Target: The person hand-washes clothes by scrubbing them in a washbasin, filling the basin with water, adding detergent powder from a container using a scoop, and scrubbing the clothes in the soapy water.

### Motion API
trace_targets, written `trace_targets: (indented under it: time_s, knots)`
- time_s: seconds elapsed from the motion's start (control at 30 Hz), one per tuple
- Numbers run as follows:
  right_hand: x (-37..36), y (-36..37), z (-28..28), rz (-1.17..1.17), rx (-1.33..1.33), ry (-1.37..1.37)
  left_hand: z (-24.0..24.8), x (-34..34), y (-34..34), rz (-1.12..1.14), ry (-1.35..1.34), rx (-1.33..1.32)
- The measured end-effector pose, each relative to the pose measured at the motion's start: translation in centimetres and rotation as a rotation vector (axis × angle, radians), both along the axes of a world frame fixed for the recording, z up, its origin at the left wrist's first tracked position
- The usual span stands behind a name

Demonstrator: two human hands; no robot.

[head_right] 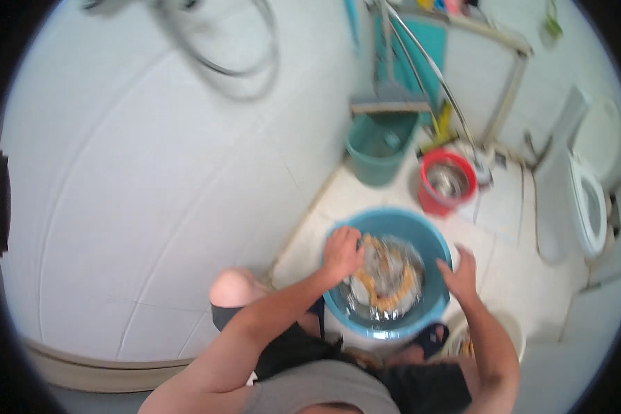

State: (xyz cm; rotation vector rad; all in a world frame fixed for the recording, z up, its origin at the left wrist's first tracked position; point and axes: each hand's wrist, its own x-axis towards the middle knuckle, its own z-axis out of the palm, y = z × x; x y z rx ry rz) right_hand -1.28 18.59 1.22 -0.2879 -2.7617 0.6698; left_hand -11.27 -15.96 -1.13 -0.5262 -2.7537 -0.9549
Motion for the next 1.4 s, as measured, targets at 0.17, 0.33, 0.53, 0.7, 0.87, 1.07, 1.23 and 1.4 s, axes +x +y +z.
trace_targets:
  time_s: [0.17,0.33,0.53,0.7,0.87,1.07,1.23,1.4]
  knots:
    - [5.7,1.6,2.2,-0.188,-1.145,-0.927,1.9,-1.5,-3.5,0.239,-0.134,-0.159]
    - [7.5,6.6,-5.5,-0.374,-1.306,-0.824,-2.2,-3.6,-6.2,0.075,-0.707,-0.097]
    - [2.9,2.3,-15.4,-0.235,-1.723,-0.277,-1.0,-6.2,-4.8,0.171,-0.799,0.013]
    - [0.9,-0.8,-13.7,-0.308,-1.762,-0.284,1.2,-3.7,-5.0,0.260,-0.822,0.031]
    - [1.3,-0.4,-13.5,-0.294,-1.781,-0.330,0.8,-1.6,-5.2,0.316,-0.871,0.013]
    - [-0.6,0.7,-14.1,-0.215,-1.803,-0.389,0.4,0.7,-5.6,0.362,-0.925,0.039]
    - [-4.4,2.0,-14.5,-0.113,-1.828,-0.427,1.6,2.8,-5.2,0.455,-1.056,0.275]
    - [-7.5,1.5,-13.3,0.021,-1.825,-0.508,9.4,5.5,-5.2,0.479,-1.424,0.199]
